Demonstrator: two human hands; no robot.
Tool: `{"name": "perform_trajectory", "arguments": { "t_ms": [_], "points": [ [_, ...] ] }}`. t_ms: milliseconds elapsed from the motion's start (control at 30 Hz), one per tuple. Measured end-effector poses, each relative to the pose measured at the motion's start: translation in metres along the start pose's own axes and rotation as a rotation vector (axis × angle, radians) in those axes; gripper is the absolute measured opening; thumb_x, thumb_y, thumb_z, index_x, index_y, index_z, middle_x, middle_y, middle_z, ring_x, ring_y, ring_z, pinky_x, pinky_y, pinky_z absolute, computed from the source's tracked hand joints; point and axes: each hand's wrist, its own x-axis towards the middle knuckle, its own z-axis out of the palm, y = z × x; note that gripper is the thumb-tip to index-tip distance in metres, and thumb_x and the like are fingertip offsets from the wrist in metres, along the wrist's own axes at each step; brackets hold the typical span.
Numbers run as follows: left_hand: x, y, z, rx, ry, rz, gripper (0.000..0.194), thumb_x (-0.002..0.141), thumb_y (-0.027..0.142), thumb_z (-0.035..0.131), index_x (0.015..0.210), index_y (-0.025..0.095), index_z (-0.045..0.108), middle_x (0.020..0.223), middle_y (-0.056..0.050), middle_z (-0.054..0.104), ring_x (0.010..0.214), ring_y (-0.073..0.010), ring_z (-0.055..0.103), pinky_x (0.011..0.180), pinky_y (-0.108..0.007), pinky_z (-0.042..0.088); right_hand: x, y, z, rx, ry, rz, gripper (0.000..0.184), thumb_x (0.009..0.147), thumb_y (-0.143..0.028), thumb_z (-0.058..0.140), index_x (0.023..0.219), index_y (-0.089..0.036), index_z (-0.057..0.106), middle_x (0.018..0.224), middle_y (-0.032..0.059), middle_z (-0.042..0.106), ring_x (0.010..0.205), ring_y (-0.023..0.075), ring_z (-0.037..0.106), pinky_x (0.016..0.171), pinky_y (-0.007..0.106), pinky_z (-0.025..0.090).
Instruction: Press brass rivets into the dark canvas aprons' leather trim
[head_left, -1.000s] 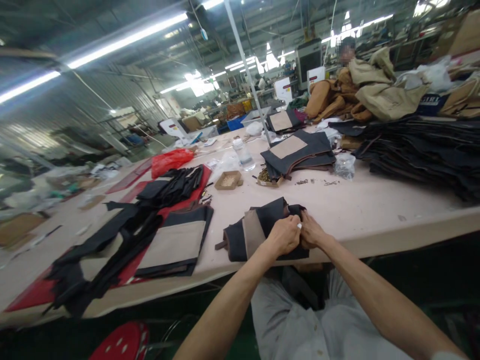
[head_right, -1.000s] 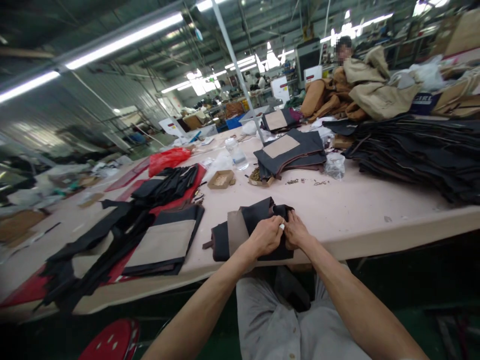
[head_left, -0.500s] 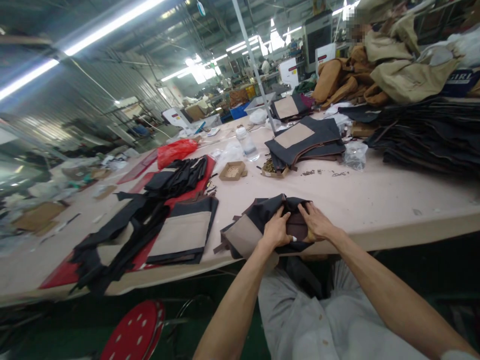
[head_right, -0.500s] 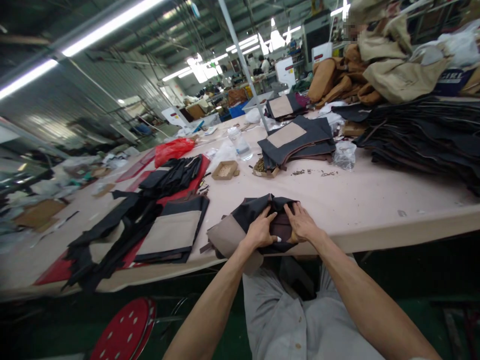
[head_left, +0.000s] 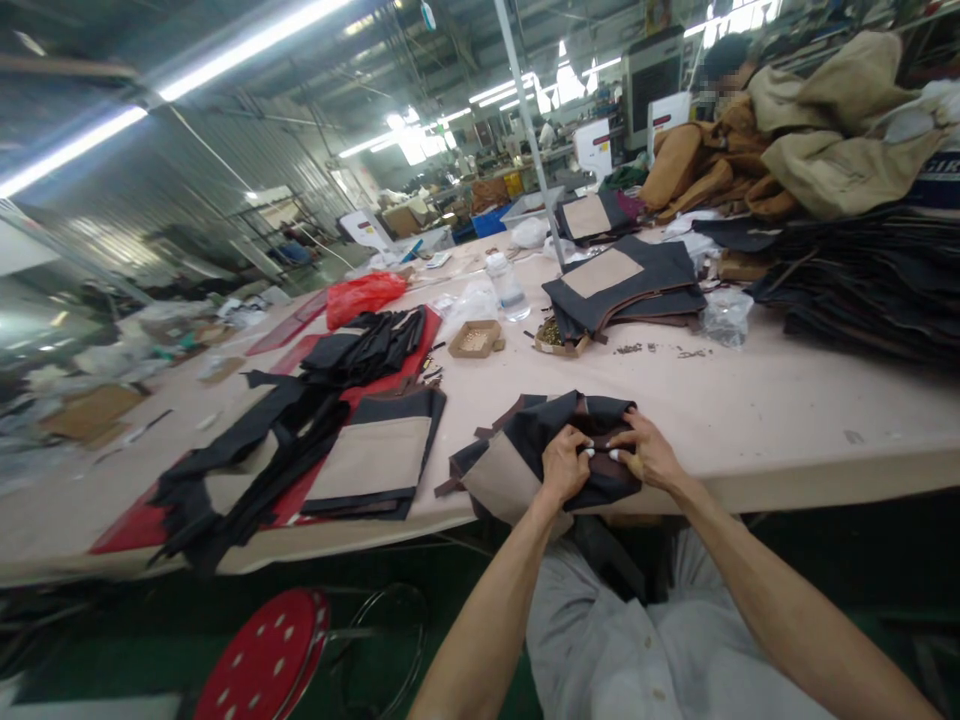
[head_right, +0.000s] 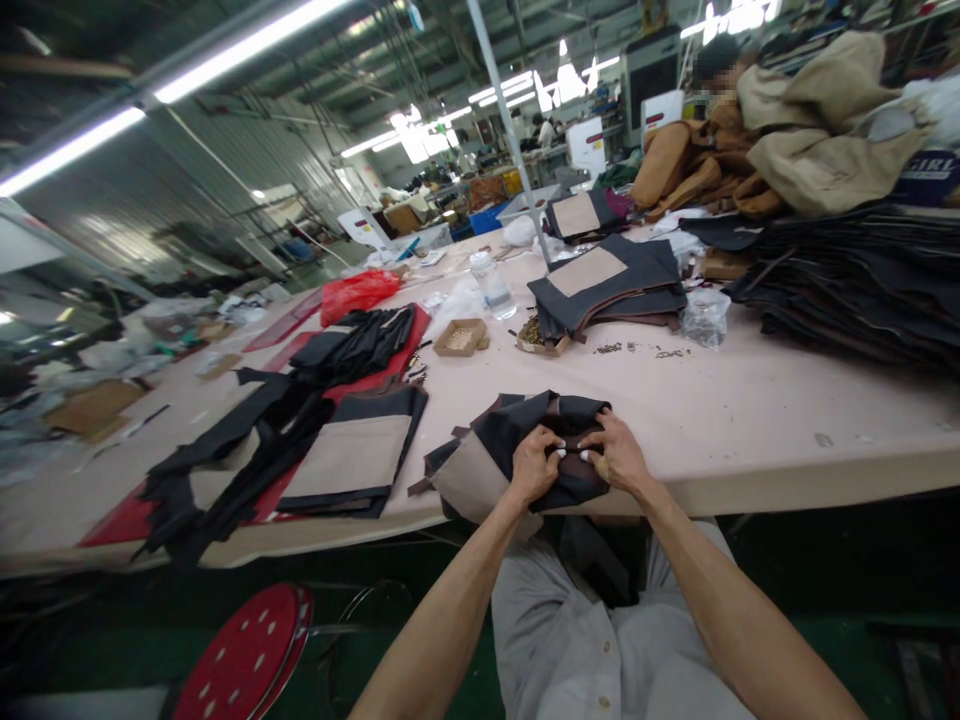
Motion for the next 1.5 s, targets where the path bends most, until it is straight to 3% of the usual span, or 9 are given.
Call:
{"name": "perform_trajectory", "arguments": {
  "t_ms": [200, 567, 700, 967, 1100, 1200, 1300, 1400, 1500],
  "points": [
    [0.008, -0.007, 0.001, -0.042, -0.036, -0.023, 0.015, 0.086, 0.029, 0.064, 0.094, 0.024, 0.076, 0.103, -0.004, 0.072, 0.099, -0.0196, 0.066, 0.093, -0.031, 0.050, 0.006, 0.001, 0.000, 0.012, 0.038, 0.006, 0.016, 0.077, -0.031, 0.069, 0.084, -0.023, 0.080, 0.141, 0.0094, 0.057, 0.139, 0.0333, 0.043, 0.116, 0.052, 0.034],
    [0.052, 0.002, 0.003, 0.148, -0.174, -0.413, 0.034, 0.072, 0.034, 0.071, 0.100, 0.016, 0.078, 0.105, -0.020, 0.074, 0.100, -0.0315, 0.071, 0.084, -0.038, 0.055, 0.022, -0.011, 0.007, -0.069, 0.099, 0.137, 0.016, 0.070, -0.031, 0.066, 0.060, -0.019, 0.073, 0.114, 0.0124, 0.065, 0.105, 0.0284, 0.057, 0.099, 0.040, 0.047],
    [0.061, 0.007, 0.000, 0.181, -0.181, -0.467, 0.048, 0.065, 0.033, 0.076, 0.109, 0.013, 0.075, 0.111, -0.024, 0.072, 0.104, -0.0335, 0.070, 0.086, -0.039, 0.056, 0.023, -0.009, 0.009, -0.076, 0.123, 0.149, 0.016, 0.067, -0.031, 0.067, 0.056, -0.019, 0.070, 0.115, 0.0131, 0.065, 0.107, 0.0292, 0.055, 0.097, 0.039, 0.048],
    [0.074, 0.011, 0.008, 0.232, -0.164, -0.514, 0.047, 0.065, 0.030, 0.076, 0.109, 0.014, 0.074, 0.108, -0.021, 0.073, 0.105, -0.0346, 0.069, 0.086, -0.040, 0.055, 0.028, -0.006, 0.011, -0.089, 0.112, 0.197, 0.005, 0.060, -0.021, 0.068, 0.057, -0.017, 0.069, 0.118, 0.0139, 0.064, 0.112, 0.0295, 0.052, 0.101, 0.035, 0.043],
    [0.063, 0.011, 0.005, 0.129, -0.178, -0.357, 0.029, 0.070, 0.029, 0.074, 0.099, 0.027, 0.078, 0.099, -0.008, 0.075, 0.099, -0.0265, 0.068, 0.085, -0.036, 0.052, 0.033, -0.008, 0.008, -0.063, 0.118, 0.179, 0.007, 0.061, -0.020, 0.069, 0.055, -0.017, 0.067, 0.116, 0.0152, 0.063, 0.112, 0.0304, 0.051, 0.099, 0.036, 0.044],
    [0.045, 0.011, 0.001, 0.115, -0.065, -0.097, 0.024, 0.080, 0.024, 0.065, 0.098, 0.031, 0.079, 0.103, -0.006, 0.070, 0.100, -0.0230, 0.063, 0.084, -0.035, 0.050, 0.037, -0.011, 0.006, -0.071, 0.093, 0.133, 0.010, 0.063, -0.019, 0.070, 0.054, -0.017, 0.065, 0.107, 0.0145, 0.063, 0.104, 0.0285, 0.053, 0.094, 0.036, 0.045],
    [0.031, 0.010, -0.003, 0.222, 0.060, 0.244, 0.023, 0.083, 0.015, 0.060, 0.091, 0.024, 0.080, 0.110, -0.011, 0.064, 0.110, -0.0281, 0.054, 0.090, -0.043, 0.046, 0.045, -0.011, -0.001, -0.111, 0.042, 0.089, 0.010, 0.062, -0.019, 0.072, 0.055, -0.016, 0.066, 0.095, 0.0130, 0.063, 0.095, 0.0262, 0.055, 0.086, 0.034, 0.046],
    [0.024, 0.002, -0.003, 0.227, 0.068, 0.424, 0.024, 0.082, 0.010, 0.058, 0.091, 0.021, 0.077, 0.104, -0.011, 0.062, 0.104, -0.0271, 0.052, 0.088, -0.044, 0.046, 0.062, 0.006, -0.022, 0.023, -0.162, 0.029, 0.005, 0.062, -0.021, 0.072, 0.062, -0.016, 0.070, 0.082, 0.0073, 0.066, 0.081, 0.0206, 0.057, 0.073, 0.029, 0.045],
    [0.021, -0.011, 0.003, 0.110, 0.068, 0.442, 0.031, 0.083, 0.003, 0.051, 0.097, 0.019, 0.073, 0.101, -0.009, 0.061, 0.097, -0.0219, 0.053, 0.086, -0.037, 0.049, 0.094, 0.038, -0.056, 0.261, -0.311, 0.076, 0.015, 0.070, -0.027, 0.067, 0.077, -0.016, 0.074, 0.070, 0.0020, 0.067, 0.067, 0.0160, 0.059, 0.063, 0.024, 0.043]
  ]
}}
